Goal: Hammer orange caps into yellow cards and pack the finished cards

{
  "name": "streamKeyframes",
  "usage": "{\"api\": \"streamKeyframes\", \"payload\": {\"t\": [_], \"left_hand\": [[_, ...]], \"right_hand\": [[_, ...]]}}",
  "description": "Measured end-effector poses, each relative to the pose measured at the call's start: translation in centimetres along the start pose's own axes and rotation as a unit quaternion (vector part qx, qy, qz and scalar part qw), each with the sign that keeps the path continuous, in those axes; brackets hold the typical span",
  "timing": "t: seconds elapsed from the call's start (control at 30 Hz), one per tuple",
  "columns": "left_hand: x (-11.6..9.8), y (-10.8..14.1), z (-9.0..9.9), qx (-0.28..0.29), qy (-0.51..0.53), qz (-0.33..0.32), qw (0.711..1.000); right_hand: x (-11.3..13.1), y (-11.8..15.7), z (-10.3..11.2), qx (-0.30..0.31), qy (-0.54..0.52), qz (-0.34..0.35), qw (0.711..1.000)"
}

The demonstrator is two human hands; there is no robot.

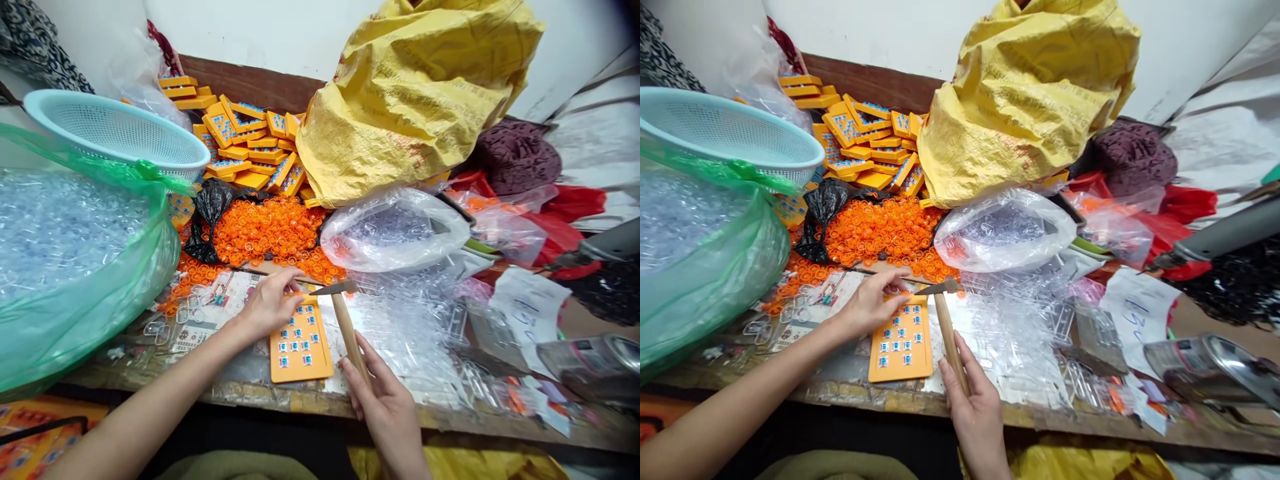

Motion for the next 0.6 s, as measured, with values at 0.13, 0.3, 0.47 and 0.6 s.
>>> {"api": "streamKeyframes", "payload": {"t": [0.13,0.3,0.47,0.6], "left_hand": [[-1.5,1.8,-0.7,0.008,-0.016,-0.008,1.000],[-1.5,1.9,-1.1,-0.017,-0.006,0.017,1.000],[-1.5,2.3,-0.9,-0.023,0.020,0.042,0.999],[-0.1,0.6,0.3,-0.030,-0.012,0.036,0.999]], "right_hand": [[1.5,-0.3,1.0,0.016,0.080,0.065,0.995],[3.1,0.1,1.8,0.027,0.175,0.245,0.953],[1.1,0.0,1.7,0.099,0.245,0.207,0.942],[-0.2,0.0,1.3,0.052,0.156,0.102,0.981]]}}
Point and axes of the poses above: each hand's wrist, its own y-axis away from the middle knuckle, its own z-axis out of the back of the hand, x = y × z, the point moved 1 cm from there along -y, towards the middle knuckle, and after that the axes turned 4 degrees about -z, right-handed, at the moved point
